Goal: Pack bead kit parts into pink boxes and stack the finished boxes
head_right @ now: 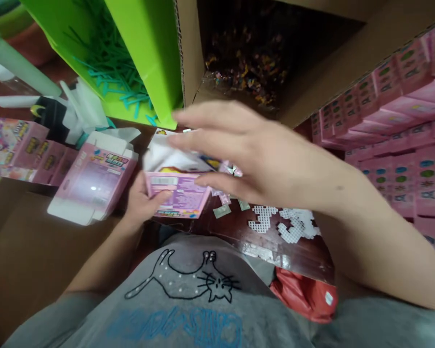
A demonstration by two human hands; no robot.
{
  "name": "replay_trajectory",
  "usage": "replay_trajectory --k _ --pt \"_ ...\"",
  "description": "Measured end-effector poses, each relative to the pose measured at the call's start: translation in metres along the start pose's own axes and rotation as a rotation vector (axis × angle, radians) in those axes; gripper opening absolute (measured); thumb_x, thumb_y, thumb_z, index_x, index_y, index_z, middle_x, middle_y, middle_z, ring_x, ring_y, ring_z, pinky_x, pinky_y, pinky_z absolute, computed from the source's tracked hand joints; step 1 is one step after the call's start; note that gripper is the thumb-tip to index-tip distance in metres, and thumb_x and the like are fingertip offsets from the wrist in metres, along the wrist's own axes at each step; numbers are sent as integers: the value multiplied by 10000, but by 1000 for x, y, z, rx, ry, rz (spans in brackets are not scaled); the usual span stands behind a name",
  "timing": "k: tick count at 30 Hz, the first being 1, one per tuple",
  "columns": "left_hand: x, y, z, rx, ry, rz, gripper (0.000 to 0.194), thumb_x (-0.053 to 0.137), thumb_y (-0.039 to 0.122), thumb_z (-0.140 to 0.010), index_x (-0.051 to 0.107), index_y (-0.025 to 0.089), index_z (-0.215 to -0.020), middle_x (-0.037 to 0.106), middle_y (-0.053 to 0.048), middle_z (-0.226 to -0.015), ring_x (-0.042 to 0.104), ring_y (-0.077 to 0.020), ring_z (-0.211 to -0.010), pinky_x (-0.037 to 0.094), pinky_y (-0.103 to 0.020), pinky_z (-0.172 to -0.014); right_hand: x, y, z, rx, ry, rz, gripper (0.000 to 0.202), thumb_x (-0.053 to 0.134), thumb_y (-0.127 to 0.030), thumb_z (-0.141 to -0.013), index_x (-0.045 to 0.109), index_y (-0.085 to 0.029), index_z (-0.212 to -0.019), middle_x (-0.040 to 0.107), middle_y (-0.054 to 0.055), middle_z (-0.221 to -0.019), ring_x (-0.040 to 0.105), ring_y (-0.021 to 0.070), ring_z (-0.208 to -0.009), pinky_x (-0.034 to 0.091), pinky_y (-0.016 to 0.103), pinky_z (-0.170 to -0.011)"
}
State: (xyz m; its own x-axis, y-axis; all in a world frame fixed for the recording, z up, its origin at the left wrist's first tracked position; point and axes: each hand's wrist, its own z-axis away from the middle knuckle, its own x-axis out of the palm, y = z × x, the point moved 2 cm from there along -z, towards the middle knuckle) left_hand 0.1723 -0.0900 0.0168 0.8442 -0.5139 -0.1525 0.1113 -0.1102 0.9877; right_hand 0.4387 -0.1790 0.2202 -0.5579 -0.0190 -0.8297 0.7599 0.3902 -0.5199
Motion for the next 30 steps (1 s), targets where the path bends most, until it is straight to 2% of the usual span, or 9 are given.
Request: replay_trajectory --k 3,5,7,10,13,18,24,27,30 --pt "-32 -12 11 -69 250 -62 577 921 605 -794 677 210 -1136 831 -69 -1048 818 -237 -940 710 -378 -913 14 27 18 158 116 121 361 700 -500 -1081 771 -411 -1424 769 69 -1452 714 357 -1385 590 585 -1244" --pt "-43 -12 20 -92 290 -111 505 930 563 -793 704 210 -1074 820 -66 -1016 827 -265 -1015 716 -422 -987 58 58 27 281 -106 112 290 691 -395 -1059 814 -291 -1300 816 125 -1268 766 380 -1241 631 634 -1142" --pt "-45 -7 29 -95 241 -138 459 966 495 -766 731 212 -1041 825 -79 -1035 826 -307 -1128 706 -476 -1077 111 87 34 407 -371 131 300 720 -277 -1011 803 -202 -1289 802 177 -1329 755 408 -1282 614 648 -1143" --pt "-49 3 43 -88 223 -125 502 1004 453 -728 758 213 -1094 855 -103 -1099 836 -327 -1136 711 -507 -1097 164 111 39 513 -514 153 299 742 -216 -979 778 -195 -1275 799 189 -1345 751 391 -1311 587 600 -1165" --pt "-64 3 57 -91 290 -94 549 1009 520 -727 776 213 -1118 876 -106 -1080 861 -314 -1016 746 -493 -1016 178 121 41 510 -536 111 220 711 -227 -975 758 -240 -1189 836 135 -1159 798 340 -1136 629 516 -1027" --pt "-96 -17 83 -132 420 -56 475 1023 574 -726 796 213 -936 878 -88 -936 862 -299 -865 772 -485 -911 156 134 23 448 -557 -52 192 652 -358 -992 764 -289 -1131 837 89 -1026 783 302 -936 618 471 -846" --pt "-106 -32 92 -188 510 -2 427 1023 563 -735 822 213 -874 871 -70 -851 867 -311 -821 782 -492 -872 119 129 -86 180 -466 -153 257 630 -465 -1030 790 -287 -937 815 53 -963 741 249 -891 583 441 -901" --pt "-104 -33 87 -223 499 15 439 1024 569 -723 819 222 -897 881 -68 -878 869 -315 -821 786 -491 -854 141 123 -165 143 -372 -122 221 643 -395 -1049 750 -241 -933 764 86 -997 723 252 -951 585 438 -974" --pt "-99 -32 83 -235 483 23 470 1026 589 -717 809 223 -917 892 -82 -922 870 -315 -836 785 -478 -852 186 123 -236 314 -148 -47 200 668 -353 -1047 735 -165 -1062 687 226 -1293 745 366 -1143 574 566 -1083"
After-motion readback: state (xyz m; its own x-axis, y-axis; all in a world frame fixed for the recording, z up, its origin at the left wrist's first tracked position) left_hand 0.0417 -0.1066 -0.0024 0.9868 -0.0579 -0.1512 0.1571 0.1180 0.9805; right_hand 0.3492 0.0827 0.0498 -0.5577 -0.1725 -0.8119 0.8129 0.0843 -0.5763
